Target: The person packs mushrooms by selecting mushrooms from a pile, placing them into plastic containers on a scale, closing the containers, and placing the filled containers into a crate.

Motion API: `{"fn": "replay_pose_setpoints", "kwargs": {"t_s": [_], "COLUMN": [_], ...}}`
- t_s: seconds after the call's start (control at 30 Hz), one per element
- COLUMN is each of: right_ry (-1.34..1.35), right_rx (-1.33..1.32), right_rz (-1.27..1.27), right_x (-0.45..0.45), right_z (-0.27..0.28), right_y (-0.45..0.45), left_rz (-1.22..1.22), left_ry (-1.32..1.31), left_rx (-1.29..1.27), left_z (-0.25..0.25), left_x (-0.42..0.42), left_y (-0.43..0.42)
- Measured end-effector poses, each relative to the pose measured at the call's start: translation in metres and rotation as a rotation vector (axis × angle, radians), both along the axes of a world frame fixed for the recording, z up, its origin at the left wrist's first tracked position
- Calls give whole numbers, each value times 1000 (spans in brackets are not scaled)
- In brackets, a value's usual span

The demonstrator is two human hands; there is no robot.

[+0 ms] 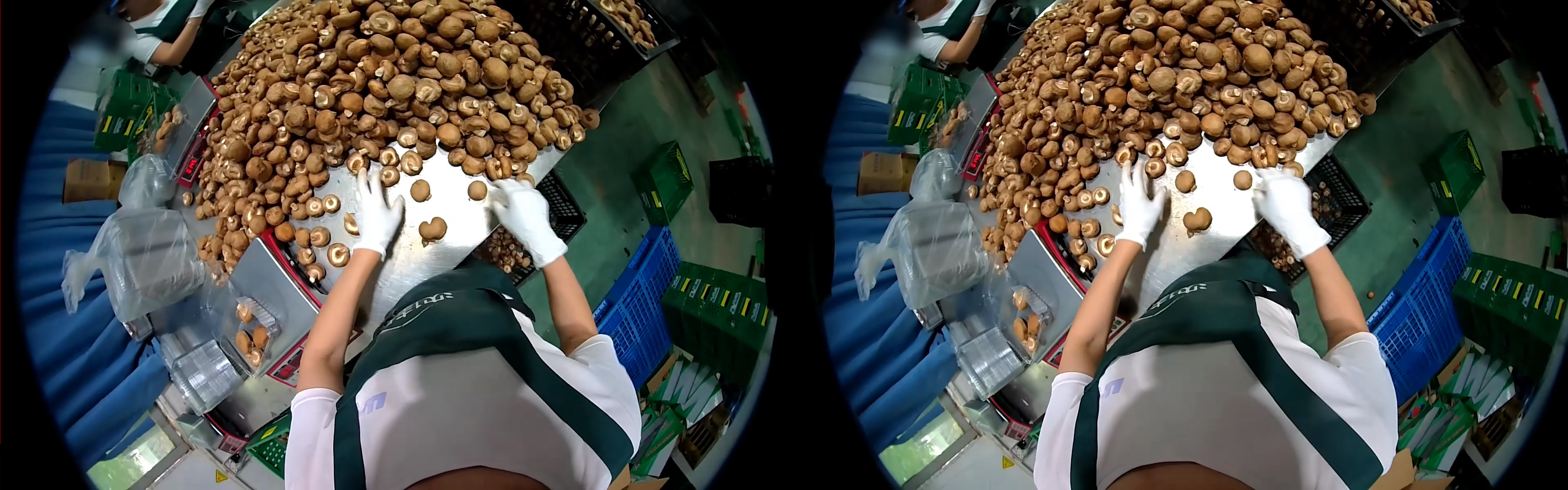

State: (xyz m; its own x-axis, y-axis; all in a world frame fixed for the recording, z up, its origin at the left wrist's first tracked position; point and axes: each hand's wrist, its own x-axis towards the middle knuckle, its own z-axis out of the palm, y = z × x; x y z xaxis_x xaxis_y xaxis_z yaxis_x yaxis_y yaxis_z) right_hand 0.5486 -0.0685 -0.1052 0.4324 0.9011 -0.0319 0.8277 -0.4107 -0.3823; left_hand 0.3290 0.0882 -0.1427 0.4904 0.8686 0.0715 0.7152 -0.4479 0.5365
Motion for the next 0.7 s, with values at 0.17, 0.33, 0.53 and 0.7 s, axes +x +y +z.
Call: {"fn": "replay_pose_setpoints", "kwargs": {"t_s": [0.17,0.33,0.53,0.7], "right_ry": [77,44,64,174], "right_rx": [10,356,447,433], "right_rz": [313,447,270,199], "right_x": [-70,-104,-73,-89], "right_z": [-36,-67,-80,-62], "right_y": [71,60,24,24], "left_rz": [-106,-31,150,253], "left_ry": [157,14,-100,66], "left_rx": [10,81,58,-156], "left_z": [-28,-27,-22,-18], "left_x": [-1,-13,-20,16], "left_y": [30,9,30,70]}}
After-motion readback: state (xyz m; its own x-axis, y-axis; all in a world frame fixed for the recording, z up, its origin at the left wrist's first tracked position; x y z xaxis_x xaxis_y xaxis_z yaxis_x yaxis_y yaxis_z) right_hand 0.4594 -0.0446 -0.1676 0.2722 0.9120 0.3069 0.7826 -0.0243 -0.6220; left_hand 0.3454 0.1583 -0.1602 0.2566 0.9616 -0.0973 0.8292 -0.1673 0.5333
